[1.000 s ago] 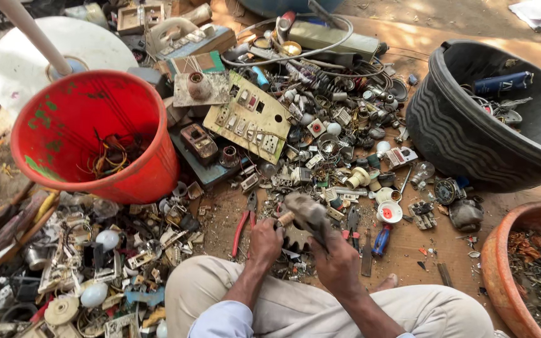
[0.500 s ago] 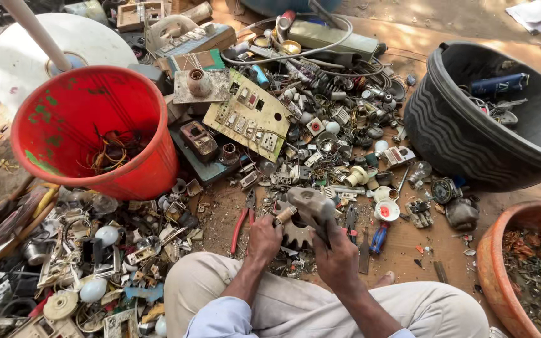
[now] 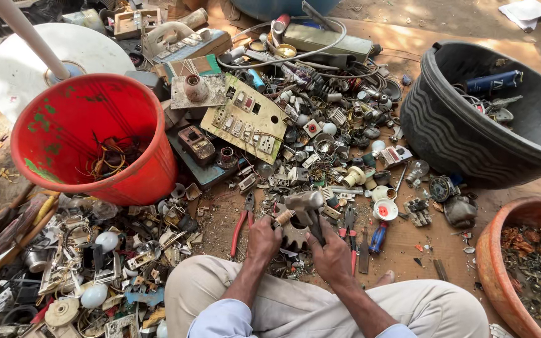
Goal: The person sits on the ground surrounded by scrap metal and uses a hammer to repeatedly strike a metal gear held in their left hand. They adjust the gear's position occasionally while continuing to hammer it.
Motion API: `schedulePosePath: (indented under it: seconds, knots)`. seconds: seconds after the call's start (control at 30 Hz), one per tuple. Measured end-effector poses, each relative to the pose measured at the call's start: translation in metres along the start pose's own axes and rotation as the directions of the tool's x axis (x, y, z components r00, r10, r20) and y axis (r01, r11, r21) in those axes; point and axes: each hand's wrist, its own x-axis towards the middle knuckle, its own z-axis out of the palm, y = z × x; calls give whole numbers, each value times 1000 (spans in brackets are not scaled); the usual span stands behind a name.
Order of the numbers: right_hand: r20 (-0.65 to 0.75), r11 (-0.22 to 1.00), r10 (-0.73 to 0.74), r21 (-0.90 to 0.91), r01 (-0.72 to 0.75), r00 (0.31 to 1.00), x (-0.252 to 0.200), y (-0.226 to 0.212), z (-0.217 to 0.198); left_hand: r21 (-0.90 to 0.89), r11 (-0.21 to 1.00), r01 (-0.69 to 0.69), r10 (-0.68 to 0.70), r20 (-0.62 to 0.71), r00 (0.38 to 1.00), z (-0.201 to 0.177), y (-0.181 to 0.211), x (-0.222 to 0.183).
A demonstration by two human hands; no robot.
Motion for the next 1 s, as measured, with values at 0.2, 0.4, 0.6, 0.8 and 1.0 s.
schedulePosePath:
  seconds: [0.2,0.4,0.6,0.8,1.0]
  knots:
    - [293,781,500,253,-570,815,0,17,9,-131,976,174,-177,-16,984,-25,27,-1]
    - [377,535,585,487,-691,718,-7,44,29,-166,968,190,-192,5,981,3,-3,30]
    - [313,743,544,253,-620,779,-5,50,37,-295,925,238,-255,-20,967,3,-12,30]
    - [277,883,423,-338,-325,862,0,41,18,-466,878,108,-157,-67,985,-6,-3,21]
    - [343,868,413,-430,-249,844,3,19,3,-775,630,50,-33,37,999,-16,9,7]
